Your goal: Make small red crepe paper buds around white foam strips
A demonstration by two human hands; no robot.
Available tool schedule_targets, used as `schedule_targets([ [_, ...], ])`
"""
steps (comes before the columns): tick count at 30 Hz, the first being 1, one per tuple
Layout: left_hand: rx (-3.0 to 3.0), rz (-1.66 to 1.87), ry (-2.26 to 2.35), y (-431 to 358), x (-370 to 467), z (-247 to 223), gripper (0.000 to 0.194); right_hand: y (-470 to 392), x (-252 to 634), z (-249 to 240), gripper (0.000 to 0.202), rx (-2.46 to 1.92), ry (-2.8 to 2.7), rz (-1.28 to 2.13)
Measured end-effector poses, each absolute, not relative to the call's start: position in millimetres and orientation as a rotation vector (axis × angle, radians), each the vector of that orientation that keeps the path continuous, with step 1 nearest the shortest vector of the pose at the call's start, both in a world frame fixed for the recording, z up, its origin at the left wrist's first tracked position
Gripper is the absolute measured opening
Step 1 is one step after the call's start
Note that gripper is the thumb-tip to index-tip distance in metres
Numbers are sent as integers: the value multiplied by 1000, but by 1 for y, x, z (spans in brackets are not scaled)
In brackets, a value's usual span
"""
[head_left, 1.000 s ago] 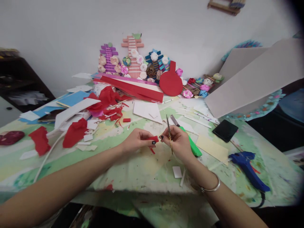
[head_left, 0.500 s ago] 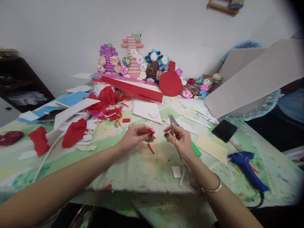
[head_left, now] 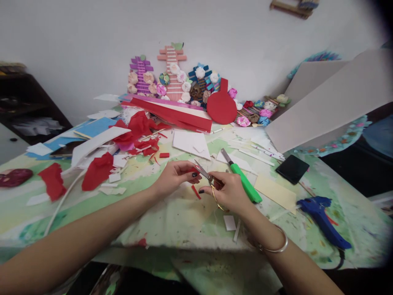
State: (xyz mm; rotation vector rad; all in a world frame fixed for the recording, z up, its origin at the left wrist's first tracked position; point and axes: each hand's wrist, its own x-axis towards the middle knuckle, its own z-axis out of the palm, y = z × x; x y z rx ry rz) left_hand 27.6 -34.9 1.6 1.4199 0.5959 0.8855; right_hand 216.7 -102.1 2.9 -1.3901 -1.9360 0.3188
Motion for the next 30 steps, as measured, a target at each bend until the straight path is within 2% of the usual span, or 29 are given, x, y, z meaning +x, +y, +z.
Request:
schedule_targets([
  [9,1452,865,612,-36,27,5,13,-103,216,2,52,-1393,-1935,275],
  [30,1462,848,637,-37,27,9,8,-103,215,1,61,-1459,-1882,281],
])
